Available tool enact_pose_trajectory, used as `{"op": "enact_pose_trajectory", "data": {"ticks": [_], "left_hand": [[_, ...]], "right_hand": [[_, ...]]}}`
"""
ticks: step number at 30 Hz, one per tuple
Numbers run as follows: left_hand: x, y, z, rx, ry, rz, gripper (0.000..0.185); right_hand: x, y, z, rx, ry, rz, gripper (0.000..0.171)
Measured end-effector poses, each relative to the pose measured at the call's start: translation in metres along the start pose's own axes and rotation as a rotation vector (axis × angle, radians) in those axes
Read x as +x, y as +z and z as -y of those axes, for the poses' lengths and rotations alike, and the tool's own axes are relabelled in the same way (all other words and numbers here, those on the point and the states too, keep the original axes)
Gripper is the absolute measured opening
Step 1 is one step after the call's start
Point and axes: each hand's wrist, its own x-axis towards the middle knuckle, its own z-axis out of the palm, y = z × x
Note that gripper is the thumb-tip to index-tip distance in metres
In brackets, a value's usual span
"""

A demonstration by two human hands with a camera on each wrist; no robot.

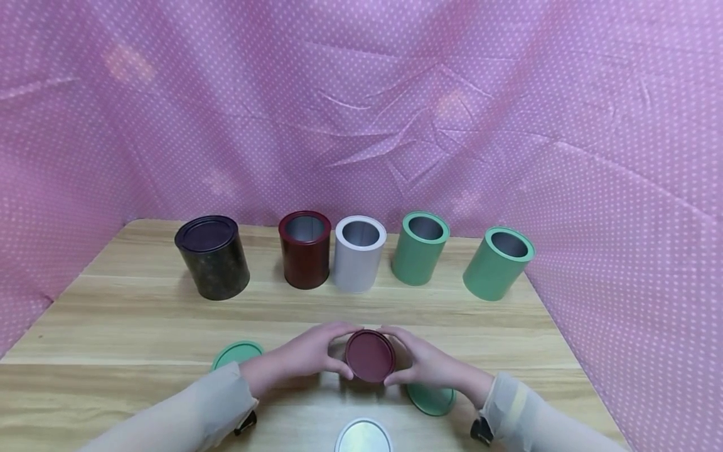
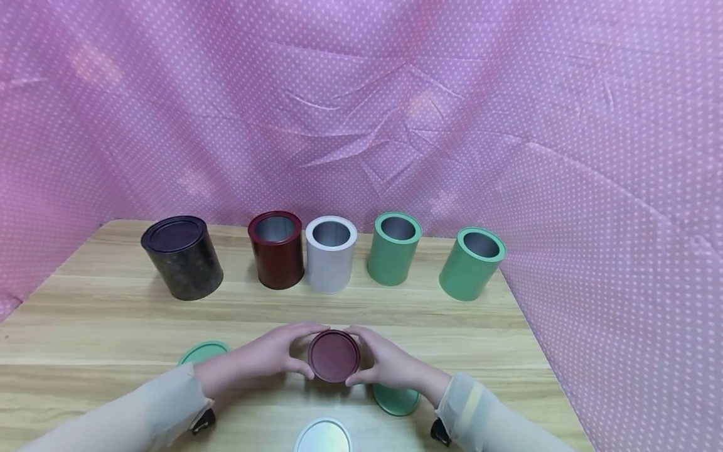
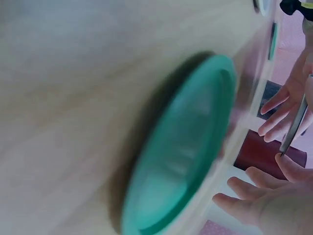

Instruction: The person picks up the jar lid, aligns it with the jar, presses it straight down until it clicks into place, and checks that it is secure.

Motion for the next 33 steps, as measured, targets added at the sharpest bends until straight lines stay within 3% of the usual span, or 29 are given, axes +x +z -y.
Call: {"op": "enact_pose_trajectory", "data": {"ticks": [4, 12, 21, 27, 33], "left_hand": [[-0.002, -0.007, -0.004, -0.036, 0.001, -0.026, 0.082], [-0.009, -0.025, -0.017, -0.011, 0.008, -0.093, 0.079], [-0.015, -0.049, -0.031, 0.048, 0.067, -0.199, 0.077], [-0.020, -0.064, -0.032, 0.097, 0.130, -0.290, 0.072], [-0.024, -0.079, -0.032, 0.125, 0.149, -0.329, 0.073]], "right_hand": [[0.001, -0.006, 0.007, -0.012, -0.010, -0.030, 0.083], [0.008, -0.014, 0.020, -0.025, -0.099, -0.127, 0.083], [0.018, -0.025, 0.043, -0.045, -0.174, -0.226, 0.085], [0.031, -0.030, 0.056, -0.056, -0.244, -0.270, 0.083], [0.044, -0.037, 0.069, -0.082, -0.296, -0.301, 0.081]]}}
